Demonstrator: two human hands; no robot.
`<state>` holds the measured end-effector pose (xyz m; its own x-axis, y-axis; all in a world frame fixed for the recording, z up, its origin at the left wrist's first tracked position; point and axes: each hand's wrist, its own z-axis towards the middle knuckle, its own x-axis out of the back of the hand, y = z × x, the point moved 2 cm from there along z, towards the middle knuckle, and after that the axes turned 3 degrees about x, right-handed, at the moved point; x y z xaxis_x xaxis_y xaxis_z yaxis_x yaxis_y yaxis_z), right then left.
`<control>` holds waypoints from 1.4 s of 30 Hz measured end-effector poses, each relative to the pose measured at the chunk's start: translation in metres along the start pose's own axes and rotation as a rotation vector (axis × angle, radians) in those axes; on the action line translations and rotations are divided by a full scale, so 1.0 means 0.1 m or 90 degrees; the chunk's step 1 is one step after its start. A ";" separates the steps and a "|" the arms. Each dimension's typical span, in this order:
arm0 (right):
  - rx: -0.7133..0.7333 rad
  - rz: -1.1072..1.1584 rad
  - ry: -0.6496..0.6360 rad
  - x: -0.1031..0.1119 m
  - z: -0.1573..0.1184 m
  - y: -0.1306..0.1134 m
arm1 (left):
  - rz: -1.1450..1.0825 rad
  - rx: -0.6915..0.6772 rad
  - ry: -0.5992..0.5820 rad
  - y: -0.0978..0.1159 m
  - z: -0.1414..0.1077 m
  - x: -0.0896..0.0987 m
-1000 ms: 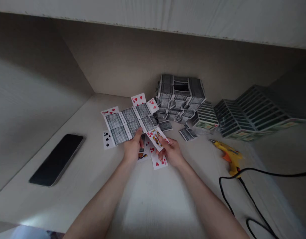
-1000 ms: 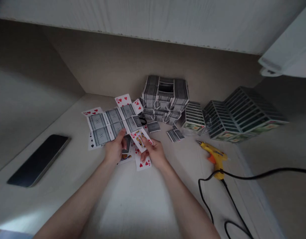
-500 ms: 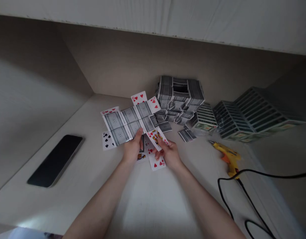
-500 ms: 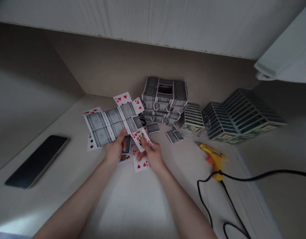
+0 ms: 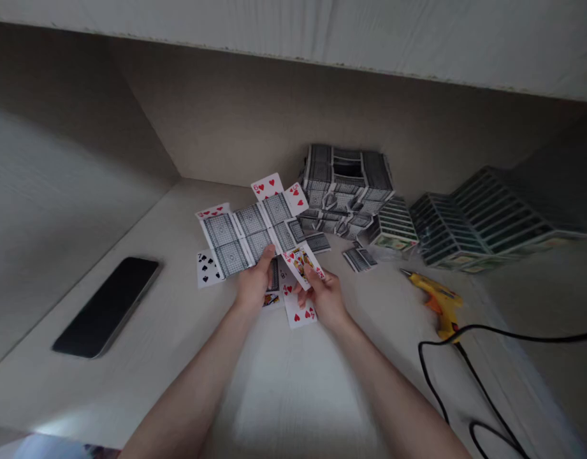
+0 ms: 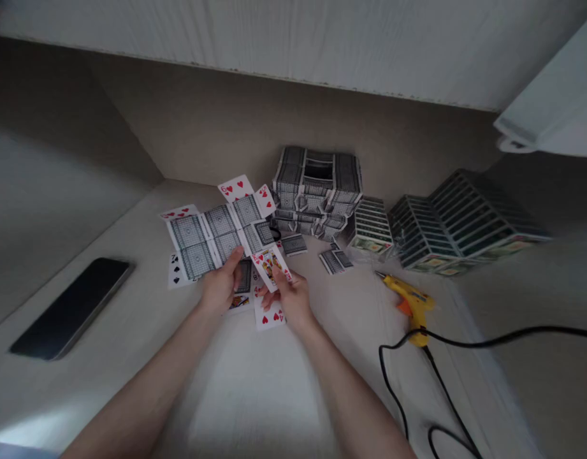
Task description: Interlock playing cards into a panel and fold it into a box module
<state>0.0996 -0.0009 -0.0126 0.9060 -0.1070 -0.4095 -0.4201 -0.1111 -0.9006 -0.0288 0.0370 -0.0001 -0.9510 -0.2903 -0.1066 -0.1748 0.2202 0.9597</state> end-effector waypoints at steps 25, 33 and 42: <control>-0.160 0.044 -0.326 0.12 0.02 -0.19 | 0.057 -0.046 -0.005 0.02 -0.04 0.00; -0.231 0.026 -0.326 0.12 0.05 -0.16 | 0.051 -0.004 -0.047 0.03 -0.11 -0.03; -0.142 -0.002 -0.159 0.02 0.01 -0.06 | 0.068 -0.003 -0.043 0.03 -0.12 -0.05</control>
<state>0.1041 0.0002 -0.0087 0.8805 0.1360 -0.4541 -0.3924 -0.3282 -0.8592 -0.0212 0.0280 0.0067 -0.9791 -0.2024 -0.0203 -0.0701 0.2416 0.9678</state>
